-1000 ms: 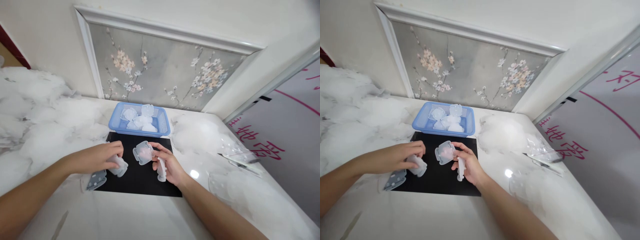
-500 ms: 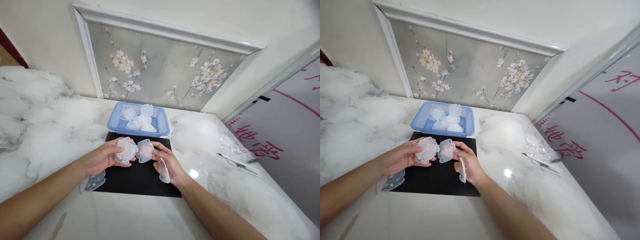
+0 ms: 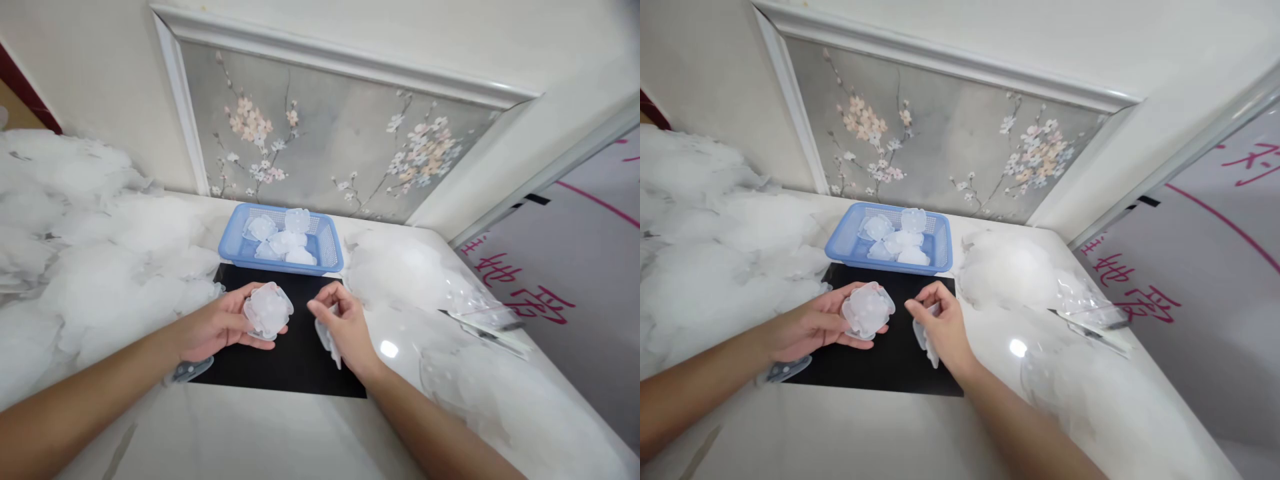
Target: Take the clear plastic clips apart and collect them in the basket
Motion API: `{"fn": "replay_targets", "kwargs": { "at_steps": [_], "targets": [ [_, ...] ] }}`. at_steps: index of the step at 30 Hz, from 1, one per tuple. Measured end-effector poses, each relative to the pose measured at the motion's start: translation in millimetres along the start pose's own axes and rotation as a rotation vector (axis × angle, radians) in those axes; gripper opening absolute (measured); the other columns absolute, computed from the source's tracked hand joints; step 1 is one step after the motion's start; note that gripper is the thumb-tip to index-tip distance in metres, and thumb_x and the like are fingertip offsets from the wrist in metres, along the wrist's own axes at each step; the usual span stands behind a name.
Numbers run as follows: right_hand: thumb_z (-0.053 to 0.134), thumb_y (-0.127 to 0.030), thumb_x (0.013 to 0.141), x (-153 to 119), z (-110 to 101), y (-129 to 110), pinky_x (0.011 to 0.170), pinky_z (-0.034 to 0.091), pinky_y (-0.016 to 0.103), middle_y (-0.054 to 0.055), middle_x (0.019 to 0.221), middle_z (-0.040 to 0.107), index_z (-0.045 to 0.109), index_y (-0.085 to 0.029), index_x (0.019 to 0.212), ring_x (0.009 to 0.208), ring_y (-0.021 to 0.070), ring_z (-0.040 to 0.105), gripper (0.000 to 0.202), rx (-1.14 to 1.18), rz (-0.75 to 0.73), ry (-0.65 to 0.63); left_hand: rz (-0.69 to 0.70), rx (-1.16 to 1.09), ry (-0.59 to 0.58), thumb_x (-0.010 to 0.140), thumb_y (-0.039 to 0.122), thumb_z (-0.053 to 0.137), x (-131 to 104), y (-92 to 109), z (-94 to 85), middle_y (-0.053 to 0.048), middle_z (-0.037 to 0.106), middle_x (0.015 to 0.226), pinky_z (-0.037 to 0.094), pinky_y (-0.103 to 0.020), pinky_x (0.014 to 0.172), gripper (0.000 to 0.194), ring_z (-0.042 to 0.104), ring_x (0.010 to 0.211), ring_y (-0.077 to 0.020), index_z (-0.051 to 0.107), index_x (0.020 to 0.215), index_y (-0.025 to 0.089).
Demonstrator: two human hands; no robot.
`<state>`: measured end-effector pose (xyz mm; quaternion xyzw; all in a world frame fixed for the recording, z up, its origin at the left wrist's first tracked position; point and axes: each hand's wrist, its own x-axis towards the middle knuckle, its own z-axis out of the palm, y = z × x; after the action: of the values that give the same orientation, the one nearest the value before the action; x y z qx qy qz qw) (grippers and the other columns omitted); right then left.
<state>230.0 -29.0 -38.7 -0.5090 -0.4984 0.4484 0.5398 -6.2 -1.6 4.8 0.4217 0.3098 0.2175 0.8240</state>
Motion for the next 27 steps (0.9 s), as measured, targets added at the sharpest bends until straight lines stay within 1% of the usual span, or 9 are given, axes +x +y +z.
{"fn": "replay_targets", "kwargs": {
  "at_steps": [2,4,6,9,14,17,21,24,27],
  "targets": [
    [0.073,-0.028,0.08,-5.0,1.2,1.2,0.059,0.045,0.026,-0.003,0.074,0.051,0.063,-0.025,0.097,0.064,0.013,0.051,0.02,-0.235,-0.195,-0.103,-0.009,0.006,-0.004,0.08,0.014,0.07,0.2,-1.9,2.2,-0.008,0.065,0.124,0.051,-0.05,0.101,0.058,0.062,0.121,-0.0315,0.049,0.133,0.026],
    [0.065,-0.02,0.082,-10.4,3.3,3.0,0.06,0.049,0.028,0.003,0.098,0.059,0.06,-0.028,0.119,0.074,0.0156,0.058,0.038,-0.416,-0.34,-0.226,-0.014,0.016,0.019,0.079,0.014,0.071,0.7,-3.3,3.2,-0.006,0.065,0.121,0.051,-0.05,0.102,0.059,0.063,0.119,-0.0292,0.049,0.133,0.025],
    [0.059,-0.015,0.084,-14.4,5.1,4.5,0.058,0.052,0.029,0.009,0.126,0.056,0.053,-0.03,0.133,0.078,0.0162,0.062,0.051,-0.539,-0.406,-0.3,-0.017,0.033,0.058,0.079,0.014,0.072,1.1,-4.1,3.7,-0.005,0.064,0.117,0.051,-0.05,0.102,0.058,0.063,0.115,-0.0262,0.05,0.131,0.024],
    [0.055,-0.015,0.088,-16.5,5.7,4.9,0.054,0.054,0.028,0.01,0.144,0.05,0.05,-0.031,0.137,0.074,0.0148,0.065,0.052,-0.641,-0.448,-0.318,-0.019,0.043,0.083,0.079,0.016,0.072,1.0,-3.7,4.6,-0.004,0.064,0.113,0.05,-0.048,0.101,0.056,0.062,0.112,-0.0236,0.05,0.129,0.025],
    [0.049,-0.017,0.095,-14.7,5.1,4.0,0.055,0.054,0.028,0.009,0.149,0.051,0.066,-0.028,0.113,0.063,0.0105,0.065,0.027,-0.646,-0.538,-0.346,-0.025,0.109,0.094,0.073,0.013,0.074,0.5,-2.8,6.4,-0.001,0.064,0.115,0.047,-0.035,0.099,0.064,0.06,0.111,-0.0187,0.05,0.13,0.027],
    [0.048,-0.024,0.098,-14.1,5.0,2.7,0.054,0.053,0.027,0.009,0.141,0.06,0.066,-0.025,0.1,0.059,0.0103,0.064,0.018,-0.485,-0.44,-0.321,-0.014,0.209,0.158,0.072,0.008,0.069,2.0,-4.6,5.8,0.001,0.066,0.106,0.047,-0.028,0.089,0.06,0.061,0.1,-0.015,0.053,0.128,0.027],
    [0.049,-0.023,0.096,-13.2,4.1,1.5,0.051,0.052,0.026,0.008,0.137,0.063,0.06,-0.026,0.112,0.053,0.0096,0.059,0.021,-0.43,-0.334,-0.346,-0.028,0.206,0.162,0.072,0.009,0.066,3.1,-4.4,5.4,0.002,0.065,0.102,0.048,-0.028,0.084,0.059,0.062,0.094,-0.015,0.054,0.127,0.027],
    [0.056,-0.018,0.089,-12.8,3.8,3.6,0.059,0.057,0.028,0.007,0.148,0.053,0.054,-0.031,0.131,0.056,0.0095,0.062,0.043,-0.511,-0.354,-0.455,-0.022,0.156,0.118,0.073,0.014,0.07,2.2,-2.2,6.4,0.001,0.064,0.104,0.048,-0.029,0.087,0.054,0.061,0.096,-0.0154,0.056,0.125,0.027],
    [0.058,-0.019,0.089,-13.3,4.2,6.2,0.064,0.058,0.029,0.005,0.149,0.052,0.059,-0.031,0.127,0.068,0.0127,0.068,0.04,-0.55,-0.391,-0.487,-0.027,0.14,0.093,0.073,0.015,0.071,1.6,-2.0,6.4,0.001,0.065,0.102,0.048,-0.03,0.088,0.055,0.062,0.096,-0.0156,0.056,0.125,0.026]
  ]
}}
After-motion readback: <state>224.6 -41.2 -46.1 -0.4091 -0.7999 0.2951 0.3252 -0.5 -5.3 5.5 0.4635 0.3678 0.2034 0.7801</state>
